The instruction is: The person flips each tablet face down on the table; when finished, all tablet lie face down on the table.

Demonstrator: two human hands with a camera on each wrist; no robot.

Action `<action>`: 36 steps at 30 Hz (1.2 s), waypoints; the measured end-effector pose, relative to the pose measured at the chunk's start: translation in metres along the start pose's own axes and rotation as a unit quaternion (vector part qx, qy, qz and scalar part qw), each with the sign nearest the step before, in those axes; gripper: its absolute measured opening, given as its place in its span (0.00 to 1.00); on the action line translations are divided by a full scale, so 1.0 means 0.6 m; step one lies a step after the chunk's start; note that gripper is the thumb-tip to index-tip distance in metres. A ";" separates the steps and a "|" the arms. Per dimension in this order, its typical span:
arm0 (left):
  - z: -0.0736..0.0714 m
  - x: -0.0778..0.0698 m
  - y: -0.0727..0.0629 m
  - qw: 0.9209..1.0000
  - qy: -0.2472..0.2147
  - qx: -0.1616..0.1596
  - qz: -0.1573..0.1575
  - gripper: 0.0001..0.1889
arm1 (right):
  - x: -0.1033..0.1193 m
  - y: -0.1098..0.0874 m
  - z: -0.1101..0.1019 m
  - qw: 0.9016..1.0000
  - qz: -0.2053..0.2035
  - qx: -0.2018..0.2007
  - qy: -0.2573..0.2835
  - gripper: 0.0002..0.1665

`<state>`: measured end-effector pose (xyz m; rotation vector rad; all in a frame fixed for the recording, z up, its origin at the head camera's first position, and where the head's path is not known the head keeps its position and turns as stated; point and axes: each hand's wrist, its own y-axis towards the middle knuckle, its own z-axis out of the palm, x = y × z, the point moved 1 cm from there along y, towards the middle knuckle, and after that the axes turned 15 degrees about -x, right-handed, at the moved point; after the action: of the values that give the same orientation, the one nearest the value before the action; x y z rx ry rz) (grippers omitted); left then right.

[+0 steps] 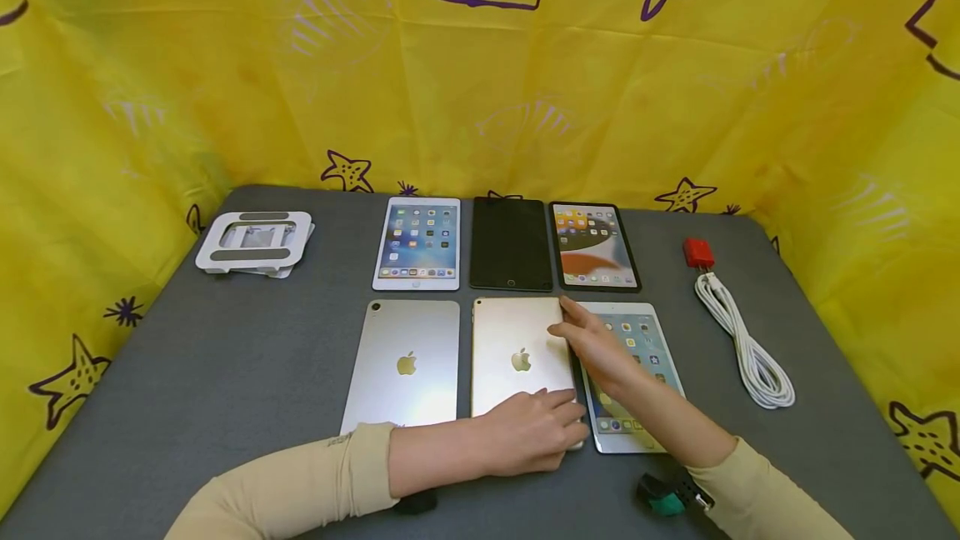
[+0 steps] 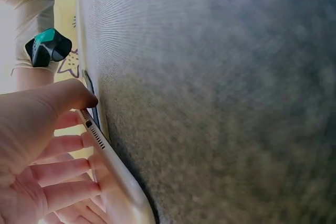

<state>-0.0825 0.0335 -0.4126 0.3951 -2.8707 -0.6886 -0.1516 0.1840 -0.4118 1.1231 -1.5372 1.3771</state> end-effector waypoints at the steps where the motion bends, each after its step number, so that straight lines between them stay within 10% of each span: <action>1: 0.001 0.000 0.000 1.000 0.003 -0.002 0.001 0.06 | 0.000 -0.001 0.001 1.000 0.000 0.002 -0.002 0.45; 28: 0.007 -0.011 -0.009 0.997 0.072 0.007 0.017 0.06 | -0.003 -0.022 -0.006 0.999 0.017 0.017 -0.035 0.44; 36: -0.005 0.005 0.003 0.998 -0.023 0.059 -0.026 0.14 | -0.003 -0.034 -0.033 0.999 -0.009 0.044 -0.024 0.40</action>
<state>-0.0854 0.0329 -0.4088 0.4784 -2.9644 -0.5437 -0.1319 0.2033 -0.4047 1.2278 -1.5096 1.4265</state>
